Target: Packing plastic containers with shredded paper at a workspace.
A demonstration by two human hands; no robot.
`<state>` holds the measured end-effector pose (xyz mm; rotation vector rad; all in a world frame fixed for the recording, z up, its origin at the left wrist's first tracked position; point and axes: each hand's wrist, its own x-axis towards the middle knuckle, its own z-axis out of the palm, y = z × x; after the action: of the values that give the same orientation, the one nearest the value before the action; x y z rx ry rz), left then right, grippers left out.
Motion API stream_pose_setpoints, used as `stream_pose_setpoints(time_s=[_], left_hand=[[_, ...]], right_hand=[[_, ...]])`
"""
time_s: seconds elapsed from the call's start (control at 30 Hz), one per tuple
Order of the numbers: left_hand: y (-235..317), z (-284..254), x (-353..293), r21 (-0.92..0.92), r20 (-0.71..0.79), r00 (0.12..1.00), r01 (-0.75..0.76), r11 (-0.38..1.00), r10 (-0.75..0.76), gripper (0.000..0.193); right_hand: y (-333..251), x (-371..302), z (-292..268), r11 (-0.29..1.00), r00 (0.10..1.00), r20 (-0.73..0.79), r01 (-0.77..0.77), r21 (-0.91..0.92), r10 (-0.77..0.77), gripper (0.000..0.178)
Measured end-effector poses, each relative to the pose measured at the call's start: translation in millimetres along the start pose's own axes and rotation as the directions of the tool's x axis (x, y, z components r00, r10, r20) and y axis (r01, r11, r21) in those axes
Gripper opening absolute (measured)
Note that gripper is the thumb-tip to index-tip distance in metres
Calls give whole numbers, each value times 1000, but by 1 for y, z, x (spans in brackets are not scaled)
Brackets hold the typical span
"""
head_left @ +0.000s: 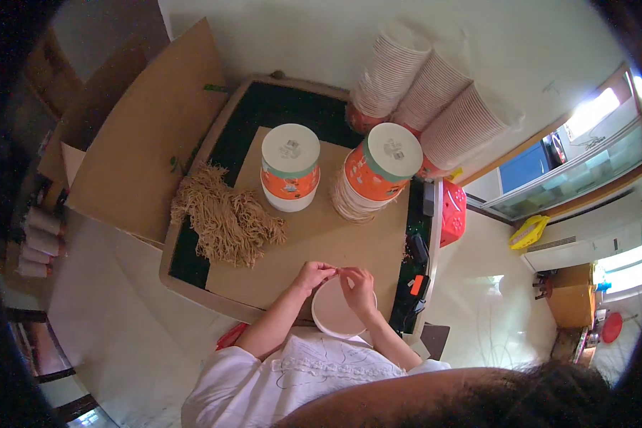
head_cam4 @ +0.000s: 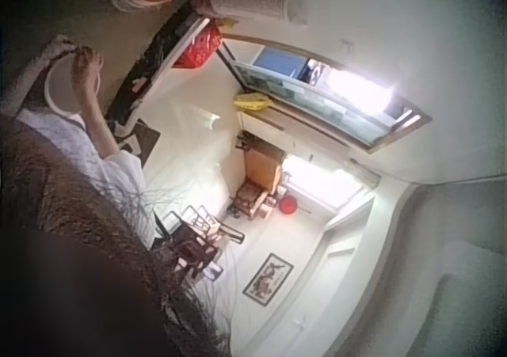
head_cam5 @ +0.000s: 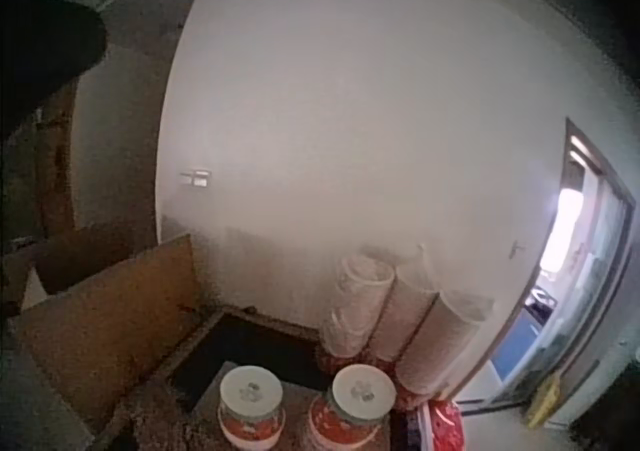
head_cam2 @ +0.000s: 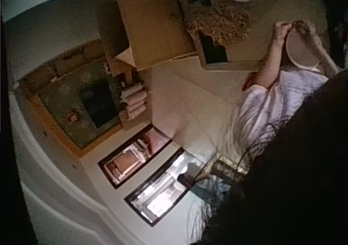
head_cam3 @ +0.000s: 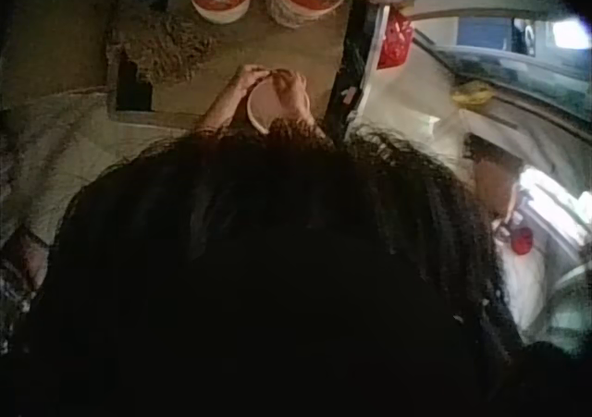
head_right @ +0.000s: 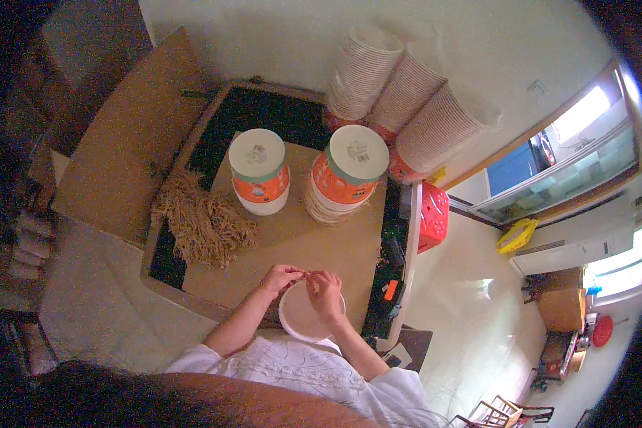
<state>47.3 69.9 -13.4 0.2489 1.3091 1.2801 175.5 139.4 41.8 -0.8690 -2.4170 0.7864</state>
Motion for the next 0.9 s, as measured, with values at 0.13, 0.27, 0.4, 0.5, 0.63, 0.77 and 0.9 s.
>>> stream_pose_setpoints(time_s=[0.13,0.27,0.4,0.5,0.63,0.77,0.9], left_hand=[[-7,-2,4,180,-54,996,-54,982,65,12],[-1,1,0,307,-52,989,-113,945,136,13],[7,1,-5,207,-56,995,-64,976,77,11],[15,4,-9,125,-58,996,-65,990,73,11],[11,3,-8,230,-77,988,-116,966,136,12],[0,2,1,281,-63,976,-181,943,206,11],[-4,3,3,396,-90,960,-211,894,267,9]], right_hand=[[8,12,-4,915,952,153,-298,274,264,11],[14,24,-6,888,875,370,-408,215,312,13],[19,27,-2,895,868,394,-400,195,302,11],[25,25,3,888,884,364,-392,240,292,11],[14,26,0,883,871,370,-418,212,323,11],[19,24,3,879,879,344,-420,225,331,10],[27,20,10,880,903,293,-393,268,314,13]])
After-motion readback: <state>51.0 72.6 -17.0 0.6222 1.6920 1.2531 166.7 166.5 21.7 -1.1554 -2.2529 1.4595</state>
